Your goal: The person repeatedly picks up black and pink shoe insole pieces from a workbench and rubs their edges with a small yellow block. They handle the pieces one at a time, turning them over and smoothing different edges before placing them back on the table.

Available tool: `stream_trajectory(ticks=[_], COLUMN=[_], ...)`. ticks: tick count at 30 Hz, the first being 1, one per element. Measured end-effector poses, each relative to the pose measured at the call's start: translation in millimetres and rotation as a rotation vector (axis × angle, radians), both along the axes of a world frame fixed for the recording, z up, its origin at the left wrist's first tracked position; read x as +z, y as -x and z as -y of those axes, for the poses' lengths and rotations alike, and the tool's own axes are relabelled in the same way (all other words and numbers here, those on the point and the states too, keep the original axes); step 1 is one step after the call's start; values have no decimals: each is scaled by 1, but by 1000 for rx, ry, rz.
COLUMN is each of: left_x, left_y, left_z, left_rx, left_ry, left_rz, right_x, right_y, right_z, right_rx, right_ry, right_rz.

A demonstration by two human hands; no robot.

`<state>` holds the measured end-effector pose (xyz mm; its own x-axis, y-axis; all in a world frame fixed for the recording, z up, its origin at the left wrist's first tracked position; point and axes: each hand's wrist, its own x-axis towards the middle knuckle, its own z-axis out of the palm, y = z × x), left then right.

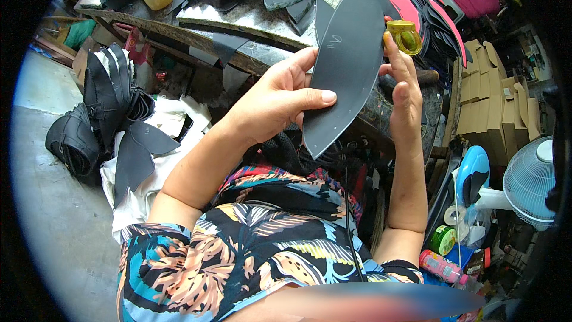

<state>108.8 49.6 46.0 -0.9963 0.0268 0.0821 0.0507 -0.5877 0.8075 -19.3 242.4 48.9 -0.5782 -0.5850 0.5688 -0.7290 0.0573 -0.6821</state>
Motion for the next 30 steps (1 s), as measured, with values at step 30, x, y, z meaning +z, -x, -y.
stream_trajectory(ticks=[30], left_x=[-7], left_y=[24], left_z=[2], left_rx=[278], left_ry=[23], left_rz=[-92], right_x=[29], right_y=[-46], right_z=[-9], right_rx=[-38], right_ry=[-467], right_rz=[-789])
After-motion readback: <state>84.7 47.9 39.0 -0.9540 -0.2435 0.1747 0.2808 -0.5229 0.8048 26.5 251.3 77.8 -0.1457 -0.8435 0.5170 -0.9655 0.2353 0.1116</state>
